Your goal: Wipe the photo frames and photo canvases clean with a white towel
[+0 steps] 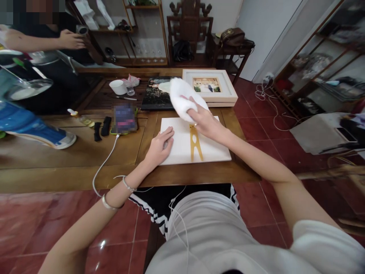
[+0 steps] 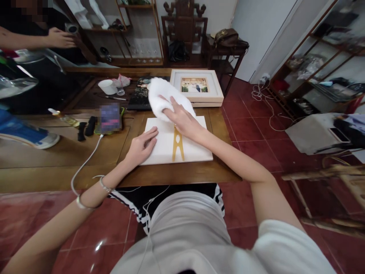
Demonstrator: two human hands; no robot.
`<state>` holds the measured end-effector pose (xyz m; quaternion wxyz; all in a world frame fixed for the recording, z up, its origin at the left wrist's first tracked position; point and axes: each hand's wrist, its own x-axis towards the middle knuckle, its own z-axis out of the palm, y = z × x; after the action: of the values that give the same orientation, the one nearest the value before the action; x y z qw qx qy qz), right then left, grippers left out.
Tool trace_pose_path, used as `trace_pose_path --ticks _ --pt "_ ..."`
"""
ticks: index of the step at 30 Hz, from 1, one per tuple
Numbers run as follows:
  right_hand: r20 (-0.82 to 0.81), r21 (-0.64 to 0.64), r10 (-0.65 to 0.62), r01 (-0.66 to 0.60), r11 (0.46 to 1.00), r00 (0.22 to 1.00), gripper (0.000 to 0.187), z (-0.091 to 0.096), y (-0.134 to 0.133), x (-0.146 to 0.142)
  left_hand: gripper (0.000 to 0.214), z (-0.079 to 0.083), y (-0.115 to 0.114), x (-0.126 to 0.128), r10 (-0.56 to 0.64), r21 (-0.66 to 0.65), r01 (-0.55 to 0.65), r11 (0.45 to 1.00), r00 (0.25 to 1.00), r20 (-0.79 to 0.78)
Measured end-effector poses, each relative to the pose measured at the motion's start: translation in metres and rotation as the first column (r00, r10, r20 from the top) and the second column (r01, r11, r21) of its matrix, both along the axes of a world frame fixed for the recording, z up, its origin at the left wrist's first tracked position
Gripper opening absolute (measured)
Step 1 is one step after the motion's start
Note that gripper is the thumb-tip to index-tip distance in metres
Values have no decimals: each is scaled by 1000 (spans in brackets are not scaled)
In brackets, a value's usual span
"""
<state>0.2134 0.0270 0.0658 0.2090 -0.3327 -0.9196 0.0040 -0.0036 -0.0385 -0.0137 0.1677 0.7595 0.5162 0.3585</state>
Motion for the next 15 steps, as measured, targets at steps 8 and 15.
trace_pose_path --ticks 8,15 --pt "240 5 270 -279 960 933 39 -38 22 -65 37 0 0 -2 3 51 0 999 999 -50" --pt "329 -139 43 3 990 943 48 -16 14 -22 36 -1 1 -1 -29 31 30 999 999 -30"
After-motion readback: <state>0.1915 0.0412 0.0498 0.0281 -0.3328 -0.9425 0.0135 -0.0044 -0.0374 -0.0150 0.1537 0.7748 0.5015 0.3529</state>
